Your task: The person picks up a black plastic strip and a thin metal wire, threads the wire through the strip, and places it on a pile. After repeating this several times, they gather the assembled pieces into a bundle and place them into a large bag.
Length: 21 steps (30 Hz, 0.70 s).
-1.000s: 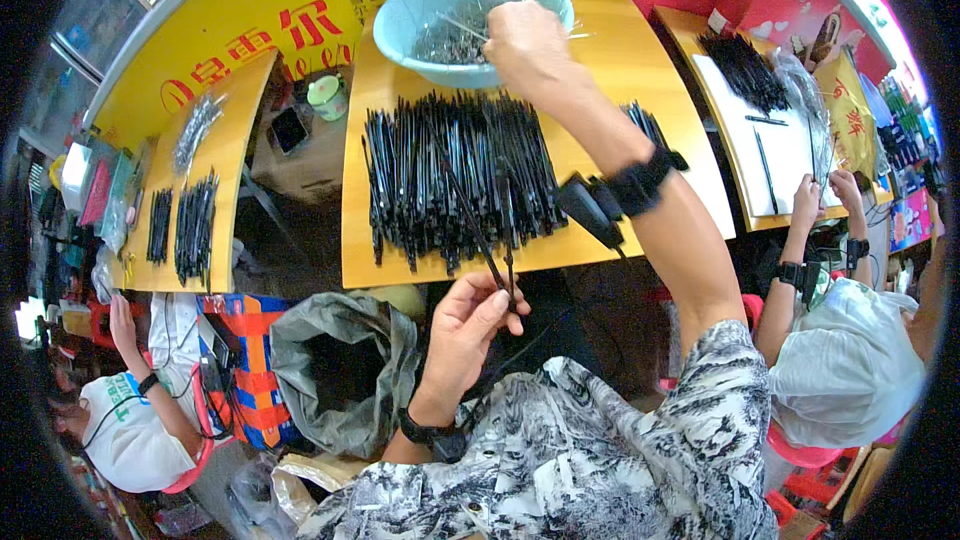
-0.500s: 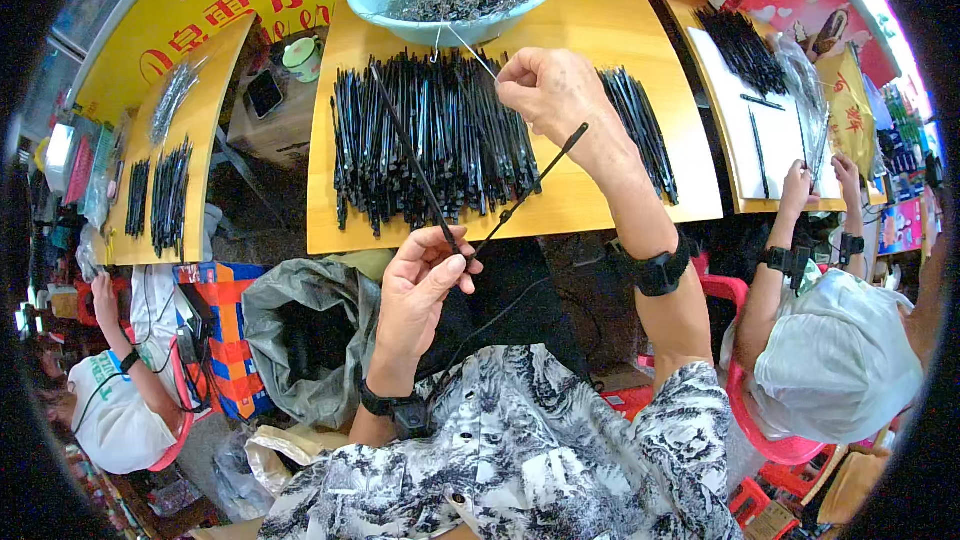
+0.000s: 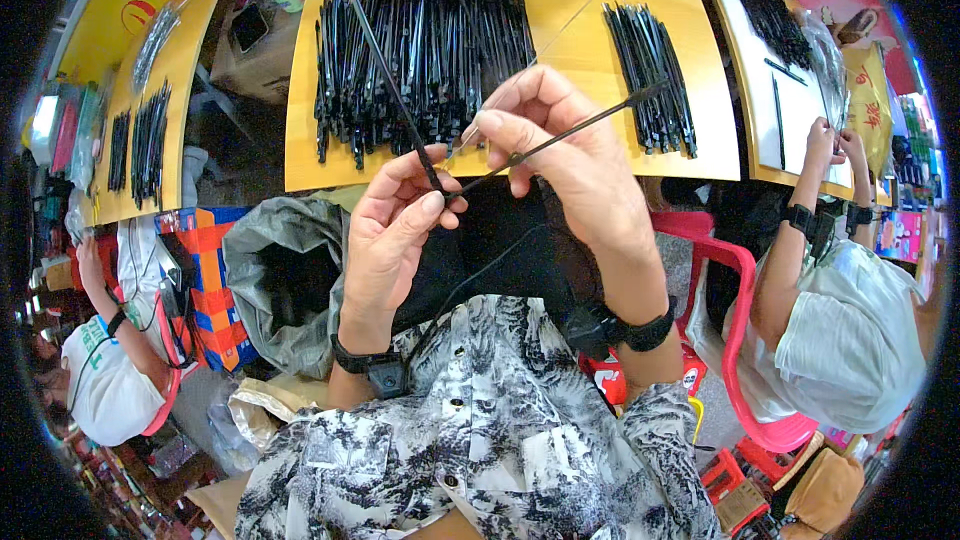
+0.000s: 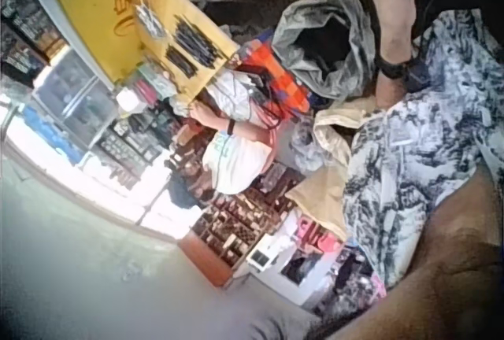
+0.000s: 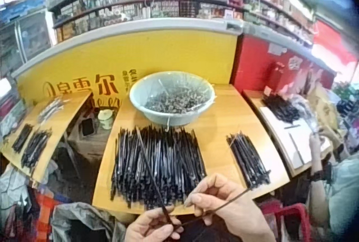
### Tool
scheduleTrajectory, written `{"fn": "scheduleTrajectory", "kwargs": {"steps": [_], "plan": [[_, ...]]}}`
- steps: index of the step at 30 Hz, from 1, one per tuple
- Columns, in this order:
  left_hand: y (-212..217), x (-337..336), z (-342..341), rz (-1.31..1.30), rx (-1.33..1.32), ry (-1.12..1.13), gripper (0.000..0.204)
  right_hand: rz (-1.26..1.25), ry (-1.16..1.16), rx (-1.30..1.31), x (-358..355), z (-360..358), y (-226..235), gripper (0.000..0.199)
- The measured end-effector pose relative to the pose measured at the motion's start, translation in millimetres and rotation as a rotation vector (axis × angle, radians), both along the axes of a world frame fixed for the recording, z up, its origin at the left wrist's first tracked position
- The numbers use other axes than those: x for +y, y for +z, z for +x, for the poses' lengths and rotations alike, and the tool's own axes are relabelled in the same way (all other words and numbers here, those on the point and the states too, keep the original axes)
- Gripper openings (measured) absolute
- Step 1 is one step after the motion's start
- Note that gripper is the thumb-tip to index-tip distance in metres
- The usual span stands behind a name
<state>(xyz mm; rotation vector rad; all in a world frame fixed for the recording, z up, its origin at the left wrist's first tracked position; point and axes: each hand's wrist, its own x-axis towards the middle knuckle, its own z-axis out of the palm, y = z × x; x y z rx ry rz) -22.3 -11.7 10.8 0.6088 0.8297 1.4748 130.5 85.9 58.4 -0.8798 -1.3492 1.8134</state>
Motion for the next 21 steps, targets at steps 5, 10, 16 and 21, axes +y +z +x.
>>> {"fn": "scheduleTrajectory", "kwargs": {"steps": [5, 10, 16, 21], "plan": [[0.6, -2.2, 2.8, 0.003, -0.002, -0.014, 0.034, -0.103, -0.019, 0.056, -11.5, -3.2, -17.6, 0.012], [-0.4, -5.5, 3.7, 0.001, -0.034, -0.028, 0.035, -0.163, -0.023, 0.13, -15.4, -1.1, -24.4, 0.013], [2.6, -7.0, 6.8, -0.005, -0.046, -0.035, 0.036, -0.225, -0.016, 0.169, -17.2, 2.7, -25.0, 0.013], [0.3, -7.8, 7.9, 0.011, -0.064, -0.045, 0.037, -0.26, -0.023, 0.181, -16.1, 5.7, -29.1, 0.012]]}}
